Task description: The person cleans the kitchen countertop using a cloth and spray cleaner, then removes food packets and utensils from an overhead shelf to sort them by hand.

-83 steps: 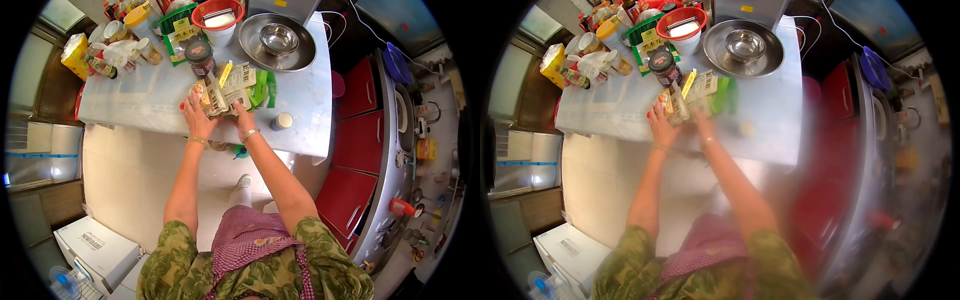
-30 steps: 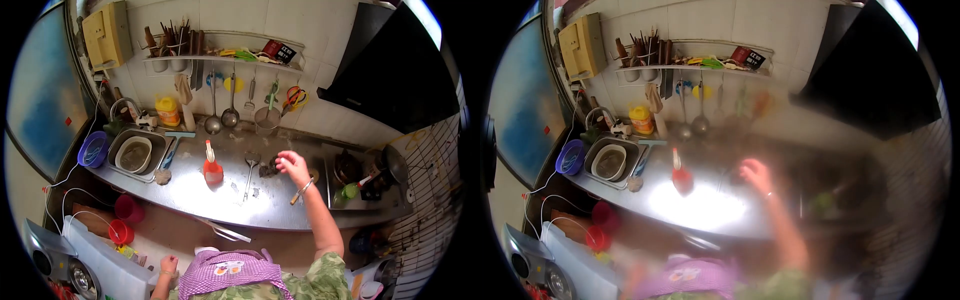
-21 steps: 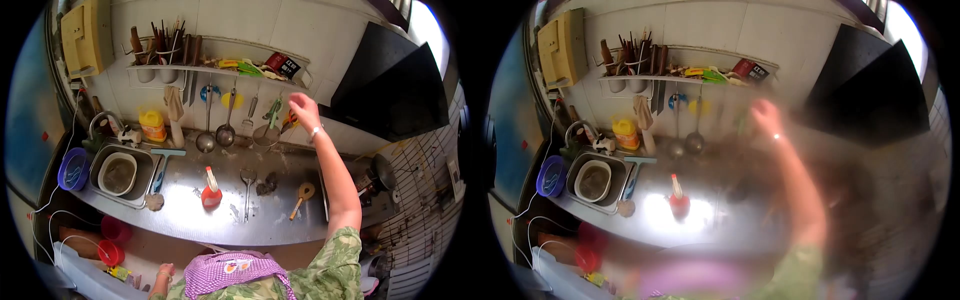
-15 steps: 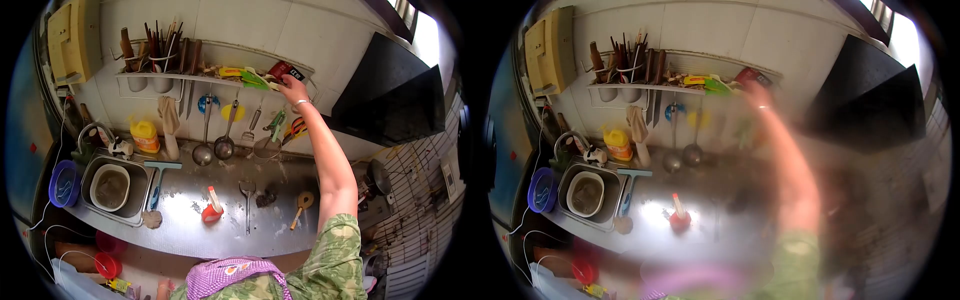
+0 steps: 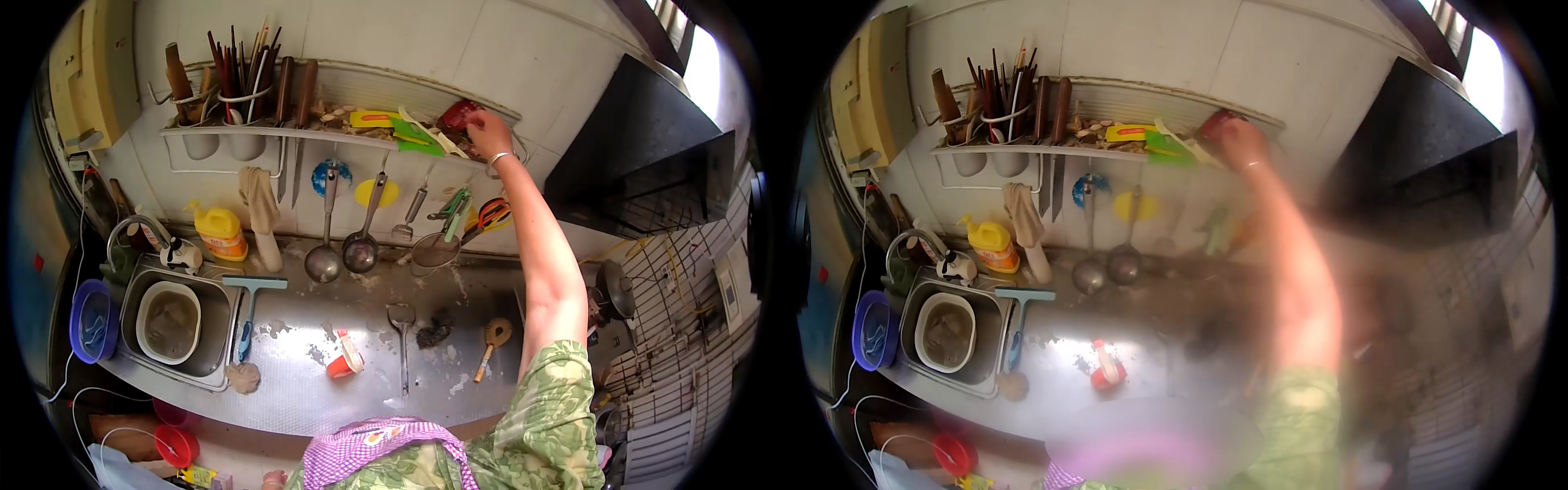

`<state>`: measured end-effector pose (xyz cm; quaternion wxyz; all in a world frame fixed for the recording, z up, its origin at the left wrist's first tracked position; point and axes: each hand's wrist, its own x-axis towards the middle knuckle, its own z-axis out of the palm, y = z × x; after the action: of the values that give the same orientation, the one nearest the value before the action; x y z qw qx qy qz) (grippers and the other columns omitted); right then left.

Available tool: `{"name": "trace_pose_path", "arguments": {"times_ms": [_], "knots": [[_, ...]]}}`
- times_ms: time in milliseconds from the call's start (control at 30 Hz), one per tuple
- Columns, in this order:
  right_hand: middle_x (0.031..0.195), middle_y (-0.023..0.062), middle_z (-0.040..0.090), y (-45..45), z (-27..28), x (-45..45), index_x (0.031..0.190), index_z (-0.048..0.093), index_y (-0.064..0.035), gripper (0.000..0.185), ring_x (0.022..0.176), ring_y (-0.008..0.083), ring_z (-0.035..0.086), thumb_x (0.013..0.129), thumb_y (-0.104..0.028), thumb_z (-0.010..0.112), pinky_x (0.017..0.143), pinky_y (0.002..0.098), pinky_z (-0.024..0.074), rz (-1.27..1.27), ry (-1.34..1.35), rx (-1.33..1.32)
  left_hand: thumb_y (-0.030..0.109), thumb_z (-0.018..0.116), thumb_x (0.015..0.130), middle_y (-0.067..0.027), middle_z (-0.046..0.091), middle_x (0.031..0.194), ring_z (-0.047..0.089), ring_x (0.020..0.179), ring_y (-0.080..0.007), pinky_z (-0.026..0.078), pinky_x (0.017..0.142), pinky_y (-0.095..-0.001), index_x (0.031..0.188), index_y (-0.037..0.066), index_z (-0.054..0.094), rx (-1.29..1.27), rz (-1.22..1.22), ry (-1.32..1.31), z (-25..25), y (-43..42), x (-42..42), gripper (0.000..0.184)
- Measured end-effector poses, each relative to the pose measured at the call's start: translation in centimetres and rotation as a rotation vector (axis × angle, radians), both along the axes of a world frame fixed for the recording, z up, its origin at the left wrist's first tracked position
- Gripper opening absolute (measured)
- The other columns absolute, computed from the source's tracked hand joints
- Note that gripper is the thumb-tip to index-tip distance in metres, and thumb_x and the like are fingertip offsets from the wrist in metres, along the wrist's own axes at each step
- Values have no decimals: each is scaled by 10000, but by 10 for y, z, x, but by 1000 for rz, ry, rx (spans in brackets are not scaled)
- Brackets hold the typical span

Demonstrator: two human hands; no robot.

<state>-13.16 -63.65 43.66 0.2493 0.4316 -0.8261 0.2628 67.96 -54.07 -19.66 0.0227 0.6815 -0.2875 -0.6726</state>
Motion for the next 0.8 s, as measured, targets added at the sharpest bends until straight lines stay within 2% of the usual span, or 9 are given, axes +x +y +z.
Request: {"name": "trace_pose_path", "arguments": {"times_ms": [100, 200, 233, 333, 433, 533, 567, 667, 800], "knots": [[1048, 146, 667, -19, 11, 16, 1070, 646, -54, 316, 946, 236, 653, 774, -166, 639, 820, 333, 508, 262, -171, 202, 219, 579, 902, -150, 644, 748, 658, 659, -282, 542, 530, -369, 961, 6, 595, -12, -15, 14, 0, -4, -6, 222], [1108, 166, 638, -38, 3, 16, 1127, 629, -62, 382, 976, 282, 627, 768, -190, 660, 864, 354, 493, 95, -2, 457, 218, 579, 902, -152, 645, 752, 659, 666, -283, 543, 535, -369, 968, 5, 595, -29, -31, 24, -2, -8, -9, 225], [1055, 155, 651, -32, 12, 37, 1126, 632, -61, 361, 963, 315, 612, 786, -180, 647, 874, 374, 485, 65, 11, 453, 218, 579, 901, -153, 646, 754, 659, 668, -284, 543, 536, -369, 971, 4, 595, -33, -38, 29, -2, -8, -9, 226], [996, 139, 663, -37, 3, 10, 1094, 638, -64, 299, 895, 345, 611, 808, -149, 618, 840, 372, 496, 50, 63, 344, 218, 580, 901, -156, 648, 758, 660, 675, -285, 544, 541, -368, 978, 3, 596, -38, -53, 38, -4, -8, -8, 229], [942, 123, 678, -34, 8, -1, 1060, 636, -45, 232, 814, 282, 644, 843, -104, 580, 778, 339, 510, 43, -58, 86, 217, 580, 900, -158, 649, 763, 661, 682, -287, 545, 546, -368, 985, 2, 597, -39, -62, 39, -7, -6, -5, 232], [902, 93, 678, -29, 11, -25, 1027, 629, -11, 183, 760, 185, 649, 889, -94, 543, 714, 295, 516, 234, -346, -110, 217, 580, 900, -160, 651, 767, 663, 688, -288, 546, 551, -368, 992, 0, 597, -37, -83, 27, -4, -3, -3, 236], [902, 74, 667, -29, 7, -34, 1006, 608, 17, 171, 778, 122, 634, 917, -97, 516, 689, 266, 514, 285, -431, -156, 217, 580, 899, -161, 651, 769, 663, 691, -289, 546, 552, -368, 994, 0, 597, -38, -90, 24, -4, -3, -2, 237], [901, 69, 661, -32, 3, -70, 997, 587, 15, 159, 770, 132, 631, 922, -105, 514, 696, 265, 518, 351, -394, -164, 216, 581, 899, -163, 653, 773, 664, 698, -290, 547, 557, -368, 1001, -1, 598, -38, -115, 15, -1, -2, -2, 241], [890, 72, 653, -17, 21, -45, 1003, 577, 10, 192, 742, 130, 596, 858, -115, 581, 692, 261, 488, 238, -399, -215, 215, 581, 898, -166, 655, 779, 666, 707, -292, 548, 563, -368, 1010, -3, 598, -46, -151, 5, 1, -3, -1, 246]]}}
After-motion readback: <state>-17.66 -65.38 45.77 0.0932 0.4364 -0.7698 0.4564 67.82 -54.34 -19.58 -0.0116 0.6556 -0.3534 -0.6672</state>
